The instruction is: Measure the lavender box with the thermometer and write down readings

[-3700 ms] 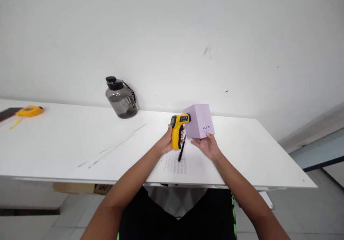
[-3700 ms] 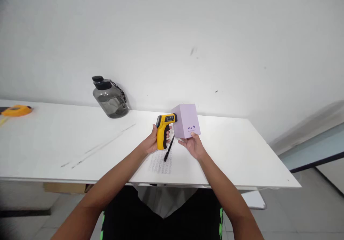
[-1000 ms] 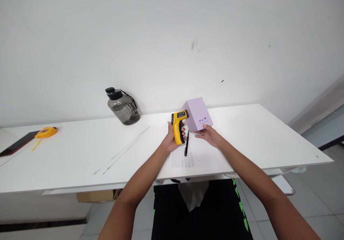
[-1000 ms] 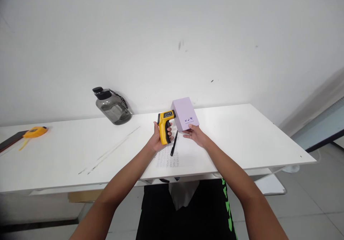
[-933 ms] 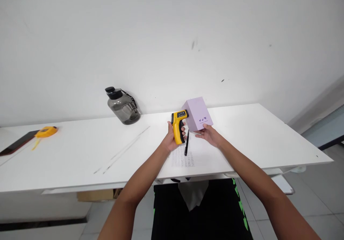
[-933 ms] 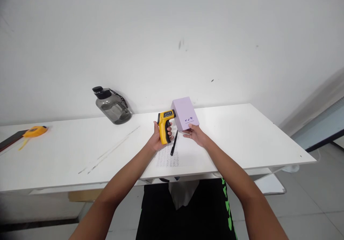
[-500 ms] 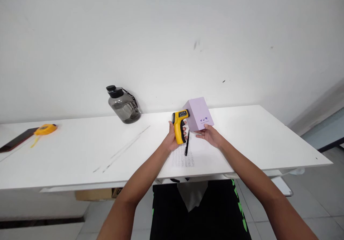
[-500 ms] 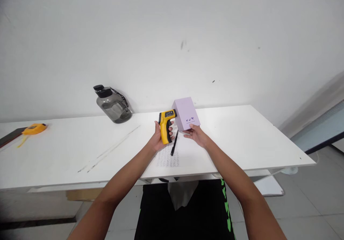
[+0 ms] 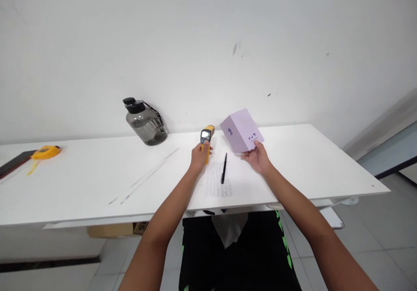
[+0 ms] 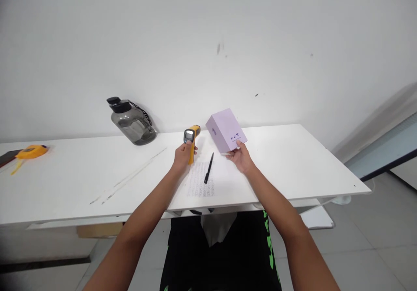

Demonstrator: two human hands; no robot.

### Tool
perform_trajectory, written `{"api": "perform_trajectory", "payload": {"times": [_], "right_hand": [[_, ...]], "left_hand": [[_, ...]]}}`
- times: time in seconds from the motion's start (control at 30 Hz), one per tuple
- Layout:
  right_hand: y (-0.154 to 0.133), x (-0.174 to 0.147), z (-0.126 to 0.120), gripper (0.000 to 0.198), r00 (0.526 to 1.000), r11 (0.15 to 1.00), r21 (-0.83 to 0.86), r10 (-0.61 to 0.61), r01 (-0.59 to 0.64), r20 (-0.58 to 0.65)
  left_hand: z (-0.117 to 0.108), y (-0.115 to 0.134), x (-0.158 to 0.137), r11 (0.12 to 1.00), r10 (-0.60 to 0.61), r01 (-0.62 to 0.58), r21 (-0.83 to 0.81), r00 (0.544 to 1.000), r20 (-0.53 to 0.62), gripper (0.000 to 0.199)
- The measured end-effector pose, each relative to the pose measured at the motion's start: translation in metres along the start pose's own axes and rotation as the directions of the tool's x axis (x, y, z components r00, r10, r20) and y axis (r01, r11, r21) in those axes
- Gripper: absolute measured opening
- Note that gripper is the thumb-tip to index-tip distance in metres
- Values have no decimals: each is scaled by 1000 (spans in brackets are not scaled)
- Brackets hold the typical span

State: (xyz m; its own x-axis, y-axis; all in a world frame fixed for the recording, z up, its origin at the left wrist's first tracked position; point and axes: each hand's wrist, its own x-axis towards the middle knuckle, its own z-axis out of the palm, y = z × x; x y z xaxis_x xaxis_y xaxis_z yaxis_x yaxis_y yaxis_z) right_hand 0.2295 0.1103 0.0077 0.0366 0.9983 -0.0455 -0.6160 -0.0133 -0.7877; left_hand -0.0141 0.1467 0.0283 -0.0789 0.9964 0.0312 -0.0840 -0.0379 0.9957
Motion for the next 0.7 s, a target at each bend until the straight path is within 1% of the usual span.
{"api": "perform_trajectory", "payload": {"times": [0.03, 0.07, 0.1, 0.17, 0.23, 0.3, 0.37, 0.4, 0.47, 0.53, 0.57, 0.63, 0.7], "right_hand": [[0, 0, 0, 52, 999, 1000, -14, -28, 28, -32], [-1, 1, -1, 54, 996, 998, -37, -62, 59, -68], [-1, 1, -2, 56, 990, 994, -64, -96, 90, -102], [-3, 4, -4, 60, 974, 986, -99, -147, 131, -172], [-5, 6, -7, 64, 956, 984, -96, -172, 153, -237], [-8, 8, -9, 66, 938, 979, -92, -200, 181, -284], [-11, 9, -10, 66, 918, 968, -120, -246, 218, -312], [-13, 8, -10, 64, 908, 961, -149, -271, 234, -319], [-14, 7, -11, 61, 886, 938, -239, -323, 252, -332], [-15, 4, -11, 64, 854, 895, -369, -384, 251, -351], [-14, 2, -11, 68, 835, 862, -445, -418, 242, -357], [-13, 0, -12, 80, 804, 769, -601, -490, 217, -337], [-12, -1, -14, 86, 785, 640, -741, -559, 202, -269]], "left_hand": [[-4, 1, 2, 988, 78, -74, 135, 997, -26, 41], [-9, 1, 4, 957, 146, -131, 258, 989, -38, 40], [-13, 2, 6, 916, 196, -163, 368, 979, -54, 45], [-18, 2, 9, 811, 248, -185, 555, 968, -39, 59], [-21, 2, 12, 665, 236, -166, 728, 972, 6, 65], [-22, 3, 13, 462, 192, -138, 876, 980, 53, 67], [-23, 3, 15, 294, 170, -132, 947, 982, 84, 67], [-23, 3, 15, 238, 163, -129, 963, 982, 91, 66], [-24, 3, 16, 176, 157, -124, 976, 983, 96, 64], [-25, 1, 16, 154, 152, -123, 980, 983, 99, 61], [-25, 0, 16, 149, 153, -125, 981, 983, 102, 60], [-25, -2, 17, 140, 156, -130, 982, 982, 108, 61], [-26, -4, 17, 135, 157, -136, 981, 981, 114, 62]]}}
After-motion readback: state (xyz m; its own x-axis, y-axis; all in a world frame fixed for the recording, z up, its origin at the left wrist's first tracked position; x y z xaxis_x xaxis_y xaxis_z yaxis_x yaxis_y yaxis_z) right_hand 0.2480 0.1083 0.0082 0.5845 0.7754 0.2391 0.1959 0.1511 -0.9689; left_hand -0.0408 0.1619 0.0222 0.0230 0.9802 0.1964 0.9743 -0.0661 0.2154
